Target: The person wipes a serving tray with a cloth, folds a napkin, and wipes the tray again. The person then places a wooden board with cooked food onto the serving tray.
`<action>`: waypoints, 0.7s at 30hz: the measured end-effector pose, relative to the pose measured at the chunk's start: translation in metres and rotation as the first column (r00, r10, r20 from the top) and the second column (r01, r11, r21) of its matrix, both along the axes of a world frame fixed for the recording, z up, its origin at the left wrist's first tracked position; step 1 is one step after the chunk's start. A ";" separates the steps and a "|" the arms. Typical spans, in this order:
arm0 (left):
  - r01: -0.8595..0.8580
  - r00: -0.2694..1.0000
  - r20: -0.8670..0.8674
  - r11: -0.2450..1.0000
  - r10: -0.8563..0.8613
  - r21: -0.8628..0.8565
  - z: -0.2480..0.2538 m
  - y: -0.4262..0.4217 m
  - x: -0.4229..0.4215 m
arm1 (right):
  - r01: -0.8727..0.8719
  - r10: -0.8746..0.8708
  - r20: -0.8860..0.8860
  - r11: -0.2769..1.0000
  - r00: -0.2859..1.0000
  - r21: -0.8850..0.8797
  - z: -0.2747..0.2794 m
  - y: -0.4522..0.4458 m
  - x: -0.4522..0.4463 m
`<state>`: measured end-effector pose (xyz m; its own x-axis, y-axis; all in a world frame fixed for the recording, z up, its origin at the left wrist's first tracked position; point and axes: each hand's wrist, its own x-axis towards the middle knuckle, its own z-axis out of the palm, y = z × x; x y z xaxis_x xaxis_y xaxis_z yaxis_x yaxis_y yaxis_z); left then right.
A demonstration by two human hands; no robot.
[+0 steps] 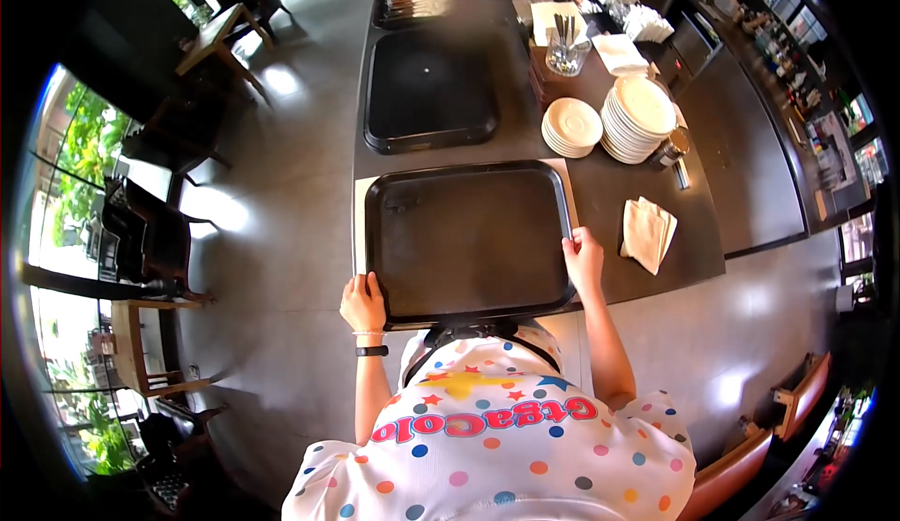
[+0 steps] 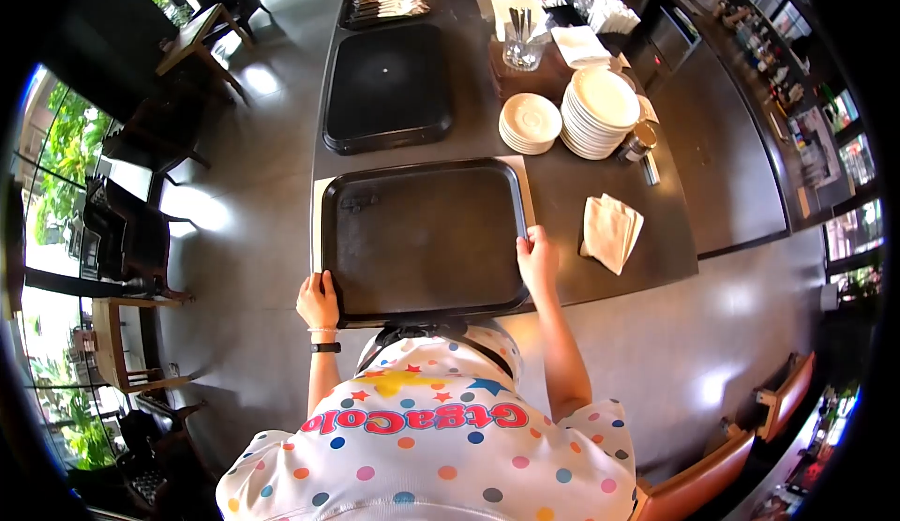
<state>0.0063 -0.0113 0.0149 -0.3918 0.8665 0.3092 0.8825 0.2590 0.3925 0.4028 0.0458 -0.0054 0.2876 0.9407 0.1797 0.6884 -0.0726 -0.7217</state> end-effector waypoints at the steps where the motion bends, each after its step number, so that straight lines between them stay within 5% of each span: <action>1: 0.003 1.000 -0.015 1.000 -0.003 0.029 0.001 0.002 -0.003 | 0.011 -0.011 0.046 1.000 0.999 -0.006 0.000 0.001 -0.006; 4: -0.058 0.978 -0.203 0.993 0.037 -0.098 0.013 0.005 -0.002 | 0.003 0.000 0.181 1.000 0.983 -0.015 0.010 0.000 -0.013; 5: -0.095 0.989 -0.138 0.959 0.059 -0.265 0.020 0.005 -0.001 | 0.002 -0.017 0.242 0.998 0.970 0.060 0.015 -0.002 -0.016; 8: -0.095 0.969 -0.232 0.994 0.083 -0.044 0.024 0.008 0.011 | -0.071 -0.005 0.371 0.979 0.929 0.191 0.038 -0.007 -0.022; 9: -0.075 0.987 -0.158 0.971 0.039 -0.226 0.037 0.011 0.018 | -0.117 0.016 0.393 0.965 0.919 0.234 0.044 -0.007 -0.024; 10: -0.024 0.981 -0.196 0.981 -0.014 -0.192 0.039 0.015 0.024 | -0.161 0.035 0.416 0.949 0.909 0.272 0.047 -0.007 -0.032; 12: 0.093 0.954 -0.274 0.987 -0.125 -0.128 0.041 0.024 0.037 | -0.223 0.123 0.444 0.958 0.888 0.179 0.048 -0.008 -0.048; 16: 0.353 0.918 -0.126 0.920 -0.375 -0.172 0.037 0.043 0.072 | -0.390 0.305 0.436 0.913 0.847 0.118 0.035 -0.006 -0.078; 21: 0.290 0.936 -0.141 0.932 -0.324 -0.217 0.020 0.047 0.100 | -0.452 0.381 0.480 0.891 0.790 0.037 0.015 -0.008 -0.075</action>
<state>0.1061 0.0361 0.0350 -0.0529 0.9848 0.1654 0.9799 0.0193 0.1987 0.3282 0.0379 0.0099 -0.2726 0.9035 0.3308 0.8754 0.3756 -0.3044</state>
